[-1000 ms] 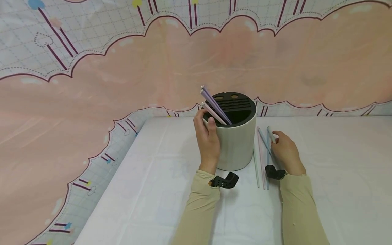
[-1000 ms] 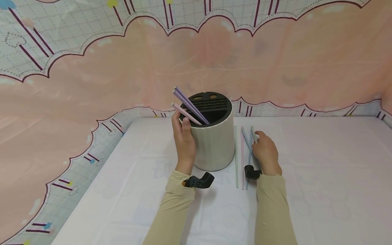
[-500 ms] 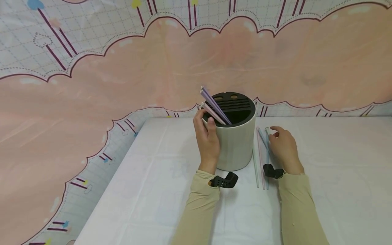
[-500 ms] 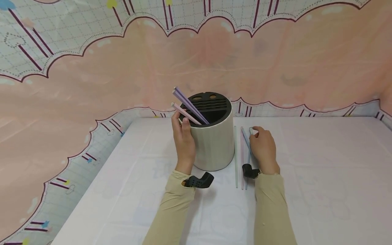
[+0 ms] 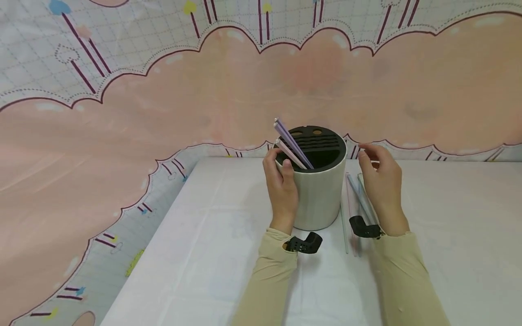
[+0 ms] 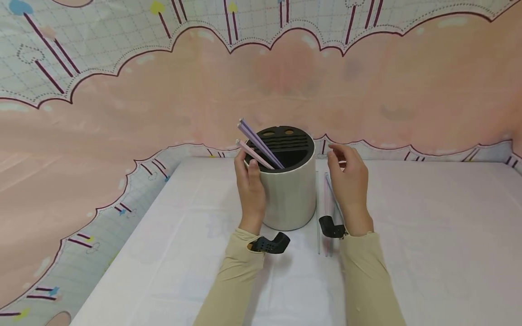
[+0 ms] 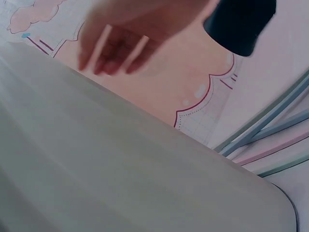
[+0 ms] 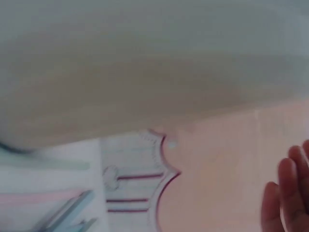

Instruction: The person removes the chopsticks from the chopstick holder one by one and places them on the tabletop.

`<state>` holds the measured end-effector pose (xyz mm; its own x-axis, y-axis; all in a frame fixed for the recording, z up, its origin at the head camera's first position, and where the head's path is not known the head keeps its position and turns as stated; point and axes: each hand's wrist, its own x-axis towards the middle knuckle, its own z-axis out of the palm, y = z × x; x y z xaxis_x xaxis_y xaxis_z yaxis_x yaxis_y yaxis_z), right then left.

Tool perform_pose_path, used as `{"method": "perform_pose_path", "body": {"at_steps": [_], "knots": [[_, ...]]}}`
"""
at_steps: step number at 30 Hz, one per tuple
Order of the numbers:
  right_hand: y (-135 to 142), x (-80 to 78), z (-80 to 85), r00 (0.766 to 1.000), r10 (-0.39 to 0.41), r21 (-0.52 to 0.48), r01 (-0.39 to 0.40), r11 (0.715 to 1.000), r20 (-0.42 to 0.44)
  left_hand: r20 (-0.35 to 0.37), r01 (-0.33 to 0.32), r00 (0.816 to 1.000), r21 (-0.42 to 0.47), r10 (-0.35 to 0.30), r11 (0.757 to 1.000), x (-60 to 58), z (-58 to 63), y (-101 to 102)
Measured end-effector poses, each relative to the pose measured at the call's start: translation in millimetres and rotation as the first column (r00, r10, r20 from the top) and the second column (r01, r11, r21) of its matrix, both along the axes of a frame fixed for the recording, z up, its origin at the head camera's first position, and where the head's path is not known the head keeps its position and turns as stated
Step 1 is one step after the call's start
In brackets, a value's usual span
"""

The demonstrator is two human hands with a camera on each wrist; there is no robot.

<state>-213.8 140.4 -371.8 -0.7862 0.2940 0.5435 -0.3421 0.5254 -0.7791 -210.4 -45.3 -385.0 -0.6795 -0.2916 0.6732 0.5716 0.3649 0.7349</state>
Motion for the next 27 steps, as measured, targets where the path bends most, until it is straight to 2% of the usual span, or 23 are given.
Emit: {"method": "perform_pose_path", "body": {"at_steps": [3,7,9,12,14,15,17,23,27], "knots": [[-10.8,8.7,9.5,0.983,0.016,-0.036,-0.023,0.999,-0.185,0.018,0.002,1.0,0.0,-0.002,1.0,2.1,0.0,0.0],[-29.4,21.6,20.0,0.908,0.089,-0.006,-0.1,0.995,-0.41,0.026,0.012,1.0,-0.001,-0.012,1.0,4.4,0.4,0.2],[-36.9,26.2,23.0,0.875,0.147,0.048,-0.141,0.989,-0.461,0.021,0.022,1.0,0.006,-0.022,1.0,8.7,5.0,1.1],[-44.5,30.0,24.6,0.853,0.22,0.134,-0.177,0.975,-0.473,0.017,0.03,0.999,0.009,-0.03,1.0,9.2,5.9,1.1],[-47.9,29.9,23.8,0.848,0.255,0.185,-0.188,0.965,-0.465,0.022,0.025,0.999,0.011,-0.026,1.0,9.7,5.5,0.5],[-49.6,29.7,23.2,0.849,0.266,0.211,-0.187,0.959,-0.456,0.022,0.016,1.0,0.004,-0.016,1.0,6.3,1.4,-0.6],[-53.2,30.1,22.4,0.854,0.277,0.265,-0.171,0.949,-0.44,0.021,0.011,1.0,0.003,-0.011,1.0,7.2,0.7,-1.6],[-62.3,32.9,23.2,0.895,0.256,0.43,-0.081,0.899,-0.365,0.01,0.008,1.0,-0.005,-0.007,1.0,10.6,1.9,-3.2],[-67.5,37.1,24.6,0.907,0.254,0.506,-0.055,0.861,-0.335,0.015,0.003,1.0,-0.013,-0.003,1.0,13.4,2.4,-3.5]]}}
